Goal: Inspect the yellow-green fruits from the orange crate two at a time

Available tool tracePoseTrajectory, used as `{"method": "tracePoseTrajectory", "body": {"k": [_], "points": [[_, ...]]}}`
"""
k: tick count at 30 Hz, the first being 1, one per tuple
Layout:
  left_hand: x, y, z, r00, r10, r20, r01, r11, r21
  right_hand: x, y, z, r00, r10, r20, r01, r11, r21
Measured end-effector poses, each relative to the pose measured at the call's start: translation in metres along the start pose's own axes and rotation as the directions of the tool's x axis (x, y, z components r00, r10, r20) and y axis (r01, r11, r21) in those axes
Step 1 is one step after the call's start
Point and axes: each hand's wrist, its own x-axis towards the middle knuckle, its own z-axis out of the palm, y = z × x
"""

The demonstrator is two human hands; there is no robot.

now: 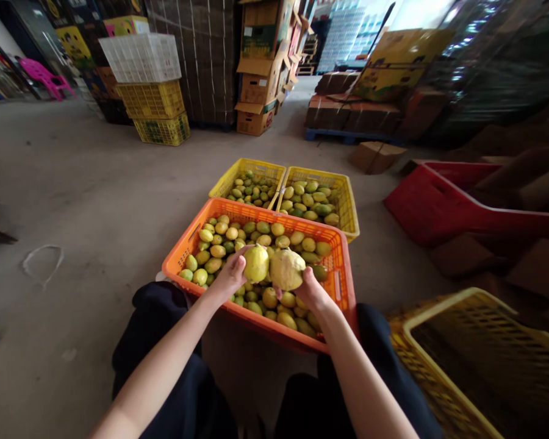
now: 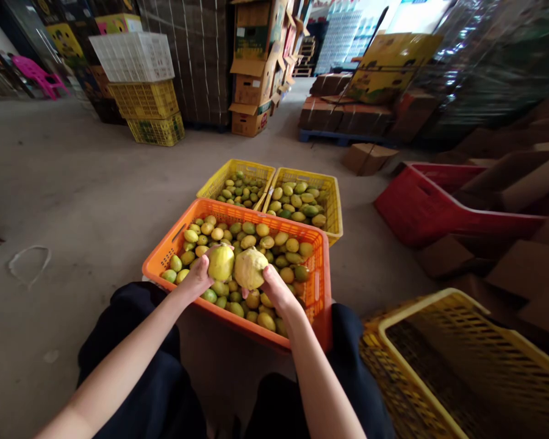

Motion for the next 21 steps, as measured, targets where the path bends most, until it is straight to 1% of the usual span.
{"method": "tracePoseTrajectory", "body": {"k": [3, 9, 16, 21], "points": [[0.0, 0.001, 0.0, 1.0, 0.003, 0.011, -0.002, 1.0, -0.015, 0.0, -0.003, 0.003, 1.0, 0.023, -0.003, -0.023, 1.0, 0.014], [0.001, 0.006, 0.001, 1.0, -0.003, 0.023, 0.003, 1.0, -0.016, 0.0, -0.008, 0.007, 1.0, 0.002, -0.023, -0.001, 1.0, 0.022], [0.001, 0.011, 0.006, 0.998, 0.008, 0.06, 0.004, 0.981, -0.195, 0.002, -0.007, 0.006, 0.995, -0.079, 0.057, 0.069, 0.985, 0.155], [0.001, 0.014, 0.007, 0.999, -0.007, 0.047, 0.018, 0.968, -0.248, 0.001, -0.008, 0.006, 0.997, -0.055, 0.05, 0.042, 0.973, 0.228]]}}
